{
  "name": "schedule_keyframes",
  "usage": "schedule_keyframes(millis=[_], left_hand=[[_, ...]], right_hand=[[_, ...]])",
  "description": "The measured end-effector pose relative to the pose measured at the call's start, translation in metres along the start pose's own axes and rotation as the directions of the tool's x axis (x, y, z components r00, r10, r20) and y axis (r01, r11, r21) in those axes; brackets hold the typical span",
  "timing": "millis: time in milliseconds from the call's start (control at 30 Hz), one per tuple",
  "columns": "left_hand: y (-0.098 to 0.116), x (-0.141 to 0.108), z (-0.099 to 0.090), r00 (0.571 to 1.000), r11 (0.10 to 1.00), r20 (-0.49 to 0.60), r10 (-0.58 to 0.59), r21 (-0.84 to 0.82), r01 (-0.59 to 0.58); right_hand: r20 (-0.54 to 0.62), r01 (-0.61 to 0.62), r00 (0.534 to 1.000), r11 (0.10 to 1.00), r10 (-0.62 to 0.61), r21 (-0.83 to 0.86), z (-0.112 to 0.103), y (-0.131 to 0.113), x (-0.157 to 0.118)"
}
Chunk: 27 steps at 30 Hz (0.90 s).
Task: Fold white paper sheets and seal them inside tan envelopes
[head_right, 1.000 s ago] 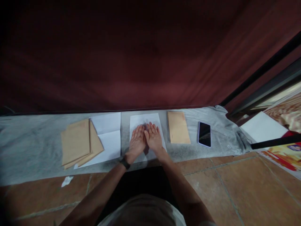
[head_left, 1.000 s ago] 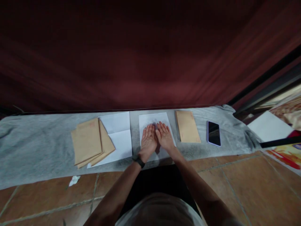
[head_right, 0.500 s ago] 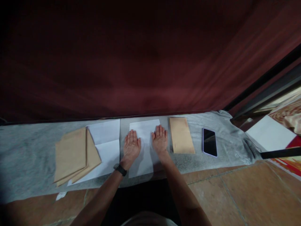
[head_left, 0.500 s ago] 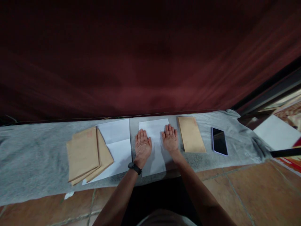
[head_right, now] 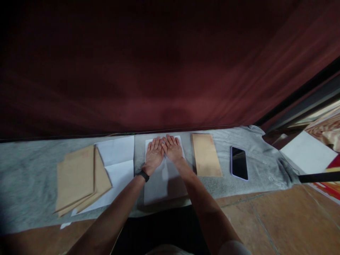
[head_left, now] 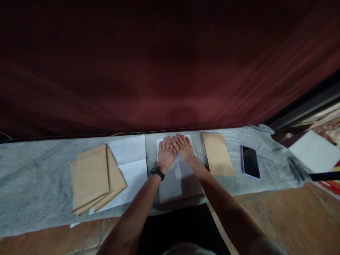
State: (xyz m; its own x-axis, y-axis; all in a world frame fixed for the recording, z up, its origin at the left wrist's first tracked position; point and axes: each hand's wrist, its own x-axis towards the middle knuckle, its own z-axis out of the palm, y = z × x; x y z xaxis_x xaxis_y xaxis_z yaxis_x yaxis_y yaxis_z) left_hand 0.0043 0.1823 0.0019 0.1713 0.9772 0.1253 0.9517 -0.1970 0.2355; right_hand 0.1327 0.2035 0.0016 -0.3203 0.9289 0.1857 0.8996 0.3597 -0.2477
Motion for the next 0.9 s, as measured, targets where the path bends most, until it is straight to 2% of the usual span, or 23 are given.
schedule_keyframes(millis=[367,500,600,700,800,900], left_hand=[[-0.020,-0.014,0.002,0.983,0.988,-0.113,-0.146,0.026,0.150],[-0.026,-0.017,-0.005,0.978,0.986,-0.131,-0.164,0.019,0.168],[-0.022,-0.029,-0.013,0.972,0.982,-0.137,-0.190,-0.004,0.191],[-0.007,-0.057,-0.017,0.980,0.990,-0.145,-0.140,-0.015,0.139],[0.013,-0.092,-0.013,0.995,1.000,-0.103,0.005,-0.013,-0.006],[0.024,-0.118,-0.009,0.996,0.998,-0.067,0.057,-0.004,-0.058]], right_hand=[[-0.121,-0.243,0.964,0.969,0.237,-0.041,0.008,0.021,-0.012],[-0.113,-0.286,0.953,0.957,0.280,-0.042,0.003,0.025,-0.012],[-0.143,-0.304,0.944,0.952,0.298,-0.020,-0.005,0.019,-0.015],[-0.160,-0.267,0.951,0.964,0.264,0.003,-0.009,0.003,-0.033],[-0.102,-0.115,0.988,0.993,0.117,0.024,-0.008,-0.017,-0.065],[-0.059,-0.012,0.998,1.000,0.014,0.026,-0.005,-0.030,-0.098]])
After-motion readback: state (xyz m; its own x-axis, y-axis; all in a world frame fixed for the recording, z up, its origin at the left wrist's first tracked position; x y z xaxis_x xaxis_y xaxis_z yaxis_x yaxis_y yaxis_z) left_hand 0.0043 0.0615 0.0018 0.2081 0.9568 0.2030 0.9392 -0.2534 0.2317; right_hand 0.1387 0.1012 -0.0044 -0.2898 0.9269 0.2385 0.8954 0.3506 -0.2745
